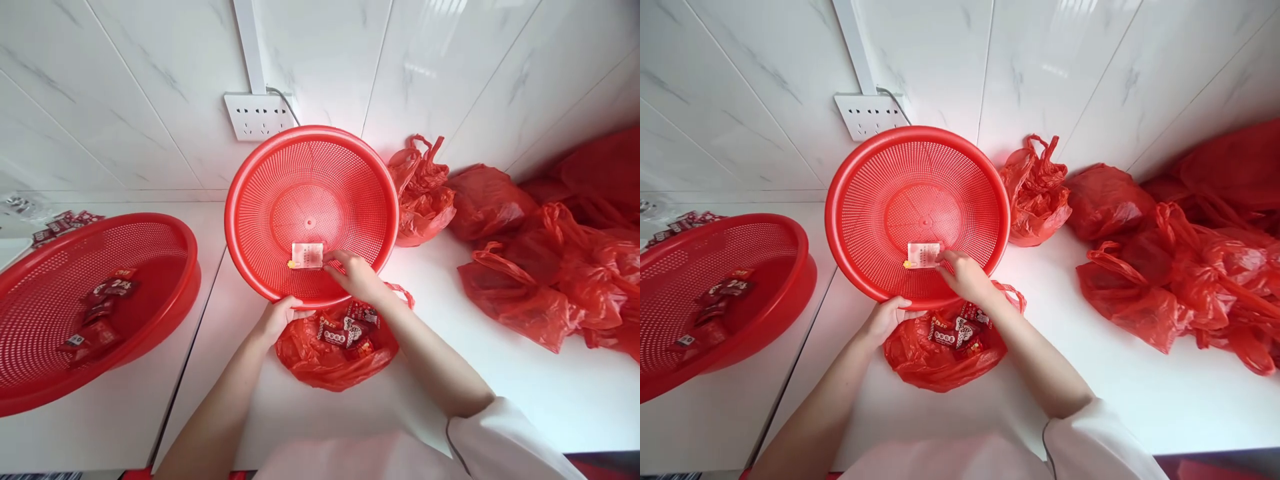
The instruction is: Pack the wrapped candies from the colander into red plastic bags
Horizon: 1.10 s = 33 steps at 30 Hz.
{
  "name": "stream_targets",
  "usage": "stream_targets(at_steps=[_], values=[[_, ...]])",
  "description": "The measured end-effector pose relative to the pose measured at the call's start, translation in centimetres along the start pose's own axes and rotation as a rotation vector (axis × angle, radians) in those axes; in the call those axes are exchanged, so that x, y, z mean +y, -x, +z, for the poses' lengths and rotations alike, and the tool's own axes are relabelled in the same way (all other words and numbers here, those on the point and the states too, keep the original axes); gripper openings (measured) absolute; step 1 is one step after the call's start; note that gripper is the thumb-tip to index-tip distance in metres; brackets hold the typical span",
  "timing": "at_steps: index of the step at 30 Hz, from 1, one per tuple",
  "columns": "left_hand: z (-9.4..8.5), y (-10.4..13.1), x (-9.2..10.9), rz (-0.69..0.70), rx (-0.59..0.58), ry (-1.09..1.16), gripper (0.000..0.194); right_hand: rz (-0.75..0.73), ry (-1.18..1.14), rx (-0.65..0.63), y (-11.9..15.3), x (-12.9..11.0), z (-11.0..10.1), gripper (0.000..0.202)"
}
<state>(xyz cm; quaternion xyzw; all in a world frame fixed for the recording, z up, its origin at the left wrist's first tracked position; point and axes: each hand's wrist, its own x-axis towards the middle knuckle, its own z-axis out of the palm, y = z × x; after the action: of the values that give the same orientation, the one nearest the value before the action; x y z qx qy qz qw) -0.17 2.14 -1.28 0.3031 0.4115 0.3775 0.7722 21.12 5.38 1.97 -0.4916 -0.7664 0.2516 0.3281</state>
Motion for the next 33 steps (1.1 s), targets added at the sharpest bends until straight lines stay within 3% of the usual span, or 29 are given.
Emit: stream_targets(at_steps=[2, 7, 15, 18, 21, 24, 33], values=[[0.0, 0.0, -0.2, 0.003, -0.015, -0.023, 0.03, -0.072, 0.076, 0.027, -0.3, 0.9, 1.7, 0.044], [-0.1, 0.0, -0.5, 0.013, -0.019, -0.043, 0.035, -0.11, 0.14, -0.161, 0.0, 1.6, 4.0, 0.075], [0.3, 0.3, 0.4, 0.008, -0.04, -0.041, 0.038, -0.222, -0.111, -0.399, 0.3, -0.5, 1.3, 0.063], [0.0, 0.2, 0.4, 0.013, -0.038, -0.034, 0.033, -0.118, -0.243, -0.348, 0.0, -0.4, 0.2, 0.035], [-0.5, 0.2, 0.3, -0.005, 0.004, -0.014, 0.029, 0.088, -0.452, -0.211, -0.3, 0.1, -0.5, 0.034], [-0.5, 0.2, 0.4, 0.02, 0.018, -0.021, 0.026, 0.223, -0.783, -0.158, -0.4, 0.3, -1.3, 0.034], [-0.1, 0.8, 1.2, 0.075, 0.067, -0.029, 0.028, 0.185, -1.088, -0.091, -0.1, -1.9, -3.0, 0.036]])
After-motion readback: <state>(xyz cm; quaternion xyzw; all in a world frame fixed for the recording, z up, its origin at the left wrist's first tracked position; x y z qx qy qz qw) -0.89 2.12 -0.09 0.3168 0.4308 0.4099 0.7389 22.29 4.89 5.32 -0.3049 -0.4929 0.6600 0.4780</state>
